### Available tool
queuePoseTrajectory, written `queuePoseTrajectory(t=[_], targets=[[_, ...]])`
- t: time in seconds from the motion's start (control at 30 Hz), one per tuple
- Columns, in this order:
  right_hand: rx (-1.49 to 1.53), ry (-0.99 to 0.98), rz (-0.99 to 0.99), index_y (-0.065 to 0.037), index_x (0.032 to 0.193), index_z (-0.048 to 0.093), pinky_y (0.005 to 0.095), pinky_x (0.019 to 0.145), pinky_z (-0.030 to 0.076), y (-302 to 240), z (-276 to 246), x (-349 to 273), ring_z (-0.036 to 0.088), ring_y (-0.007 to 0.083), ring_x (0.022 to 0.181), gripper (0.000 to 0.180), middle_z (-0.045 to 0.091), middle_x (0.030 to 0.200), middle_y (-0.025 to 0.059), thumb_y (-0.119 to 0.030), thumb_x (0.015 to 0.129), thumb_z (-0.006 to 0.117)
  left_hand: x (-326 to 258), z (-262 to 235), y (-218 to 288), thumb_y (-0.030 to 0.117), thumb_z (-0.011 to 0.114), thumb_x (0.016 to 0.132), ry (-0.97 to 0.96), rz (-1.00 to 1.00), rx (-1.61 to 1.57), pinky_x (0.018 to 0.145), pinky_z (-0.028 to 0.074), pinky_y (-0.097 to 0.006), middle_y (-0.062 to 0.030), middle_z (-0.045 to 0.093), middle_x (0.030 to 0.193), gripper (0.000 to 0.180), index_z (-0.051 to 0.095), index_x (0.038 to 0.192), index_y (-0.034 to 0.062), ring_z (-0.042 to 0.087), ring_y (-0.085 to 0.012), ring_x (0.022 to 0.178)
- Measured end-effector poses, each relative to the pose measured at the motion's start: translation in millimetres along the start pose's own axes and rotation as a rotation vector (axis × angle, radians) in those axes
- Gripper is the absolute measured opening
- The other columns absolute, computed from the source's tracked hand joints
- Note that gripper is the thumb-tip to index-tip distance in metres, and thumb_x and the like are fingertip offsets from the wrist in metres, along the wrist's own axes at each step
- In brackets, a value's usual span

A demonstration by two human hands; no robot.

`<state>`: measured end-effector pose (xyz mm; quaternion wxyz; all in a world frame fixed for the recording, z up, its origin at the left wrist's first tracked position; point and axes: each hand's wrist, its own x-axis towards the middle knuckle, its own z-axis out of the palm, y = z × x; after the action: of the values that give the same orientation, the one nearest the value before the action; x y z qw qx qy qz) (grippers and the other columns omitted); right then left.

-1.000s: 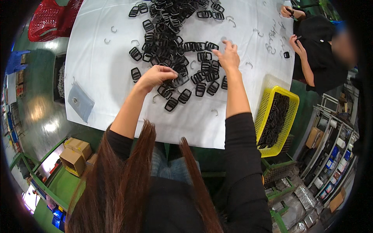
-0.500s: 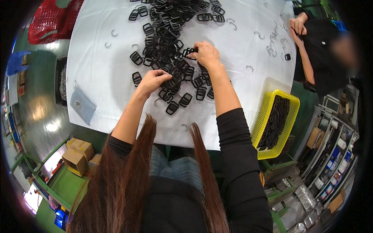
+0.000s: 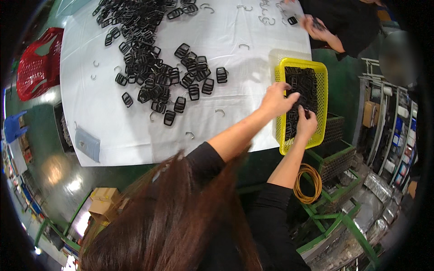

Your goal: The person picks up black plastic buckles and metal split rings from a white table, attaches the rings to the buckles by hand, and places the assembled keychains into a yellow basket. A coworker across the table performs the same task.

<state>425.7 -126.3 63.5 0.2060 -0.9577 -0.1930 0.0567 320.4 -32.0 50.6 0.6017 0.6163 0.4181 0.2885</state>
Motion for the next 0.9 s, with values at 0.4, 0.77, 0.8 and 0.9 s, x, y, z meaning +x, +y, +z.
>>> queuePoseTrajectory(t=[0.4, 0.77, 0.8, 0.9], targets=[[0.182, -0.286, -0.574, -0.007, 0.093, 0.057, 0.0346, 0.073, 0.045, -112.3, 149.6, -81.3, 0.054, 0.0250, 0.087, 0.024, 0.055, 0.094, 0.0105, -0.015, 0.071, 0.063, 19.2, -192.9, -92.1, 0.005, 0.056, 0.070, 0.364, 0.170, 0.988, 0.087, 0.039, -0.035, -0.0058, 0.053, 0.108, 0.030, 0.059, 0.099, 0.0111, 0.046, -0.0269, 0.102], [1.165, -1.133, 0.255, -0.004, 0.095, 0.055, 0.0281, 0.063, 0.045, -117.9, 163.5, -61.4, 0.055, 0.0112, 0.075, 0.027, 0.058, 0.085, 0.0011, -0.024, 0.078, 0.064, 23.5, -283.5, -101.0, 0.016, 0.067, 0.070, 0.072, -0.327, 0.124, 0.063, 0.047, -0.025, -0.0075, 0.063, 0.074, 0.027, 0.061, 0.093, 0.0036, 0.058, -0.0127, 0.066], [1.272, -1.153, 0.350, -0.004, 0.095, 0.055, 0.0272, 0.063, 0.045, -122.5, 162.9, -63.3, 0.055, 0.0111, 0.075, 0.027, 0.058, 0.085, 0.0014, -0.024, 0.078, 0.063, 25.4, -287.4, -99.7, 0.019, 0.068, 0.069, 0.251, -0.284, 0.319, 0.067, 0.047, -0.030, -0.0082, 0.062, 0.080, 0.029, 0.062, 0.094, 0.0055, 0.058, -0.0169, 0.074], [0.570, -0.912, -0.083, -0.002, 0.087, 0.057, 0.0274, 0.061, 0.045, -160.4, 179.7, -65.6, 0.057, 0.0157, 0.070, 0.028, 0.059, 0.076, 0.0045, -0.027, 0.076, 0.064, 31.9, -282.9, -95.2, 0.027, 0.067, 0.070, 0.405, 0.012, 0.976, 0.074, 0.045, -0.035, -0.0105, 0.058, 0.086, 0.029, 0.063, 0.091, 0.0082, 0.055, -0.0236, 0.083]])
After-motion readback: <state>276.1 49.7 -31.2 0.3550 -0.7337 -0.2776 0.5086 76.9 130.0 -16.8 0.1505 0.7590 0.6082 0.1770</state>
